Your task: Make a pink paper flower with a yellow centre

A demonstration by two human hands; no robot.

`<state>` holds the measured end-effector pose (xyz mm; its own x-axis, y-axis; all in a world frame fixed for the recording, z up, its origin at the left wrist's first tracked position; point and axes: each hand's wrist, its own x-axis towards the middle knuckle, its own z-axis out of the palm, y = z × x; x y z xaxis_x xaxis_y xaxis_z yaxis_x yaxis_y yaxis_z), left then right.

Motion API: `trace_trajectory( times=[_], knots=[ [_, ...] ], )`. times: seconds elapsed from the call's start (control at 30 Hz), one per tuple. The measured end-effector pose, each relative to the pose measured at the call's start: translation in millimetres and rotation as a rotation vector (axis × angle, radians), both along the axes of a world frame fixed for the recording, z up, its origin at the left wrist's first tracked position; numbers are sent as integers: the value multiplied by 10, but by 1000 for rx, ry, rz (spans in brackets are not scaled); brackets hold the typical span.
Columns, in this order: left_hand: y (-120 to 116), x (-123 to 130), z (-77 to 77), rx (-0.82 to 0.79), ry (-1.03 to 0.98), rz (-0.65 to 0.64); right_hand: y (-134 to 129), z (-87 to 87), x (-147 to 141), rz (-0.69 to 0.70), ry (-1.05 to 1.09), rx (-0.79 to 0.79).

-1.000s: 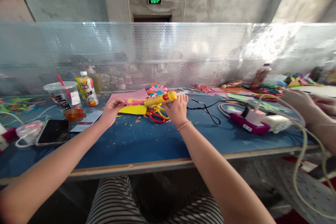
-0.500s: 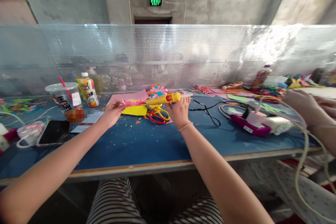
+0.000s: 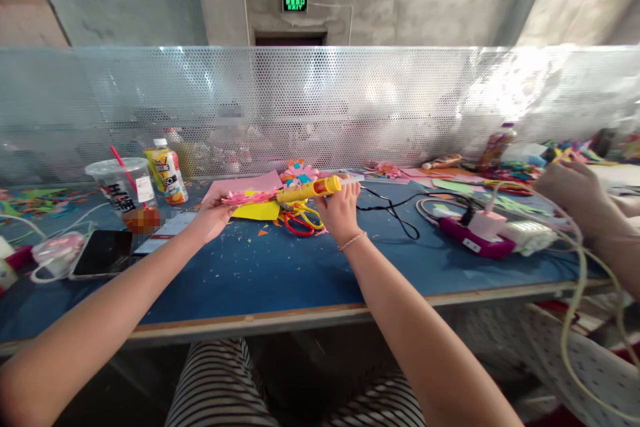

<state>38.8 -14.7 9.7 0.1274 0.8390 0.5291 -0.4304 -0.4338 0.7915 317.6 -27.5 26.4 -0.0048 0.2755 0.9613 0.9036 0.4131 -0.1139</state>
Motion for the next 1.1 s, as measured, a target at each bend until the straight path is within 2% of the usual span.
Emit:
trace_trajectory(
  times=[0.33,0.6,0.73,0.87,1.0,1.1],
  knots=[
    [-13,7,9,-8,2,1,36,-22,20,-13,30,-26],
    [91,-45,-36,48,97,154,131,-43,89,-135,23,-100],
    [116,-111,-17,145,321,295,165,-6,192,-241,-7,-234],
    [37,-127,39,299,541,423,193,15,334,-371,14,-399],
    [-79,-83,75,439,699,419,230,-11,502,-477,125,-679],
    [-135,-71,79,549,821,352,273,-71,640,-519,221,-822]
  ],
)
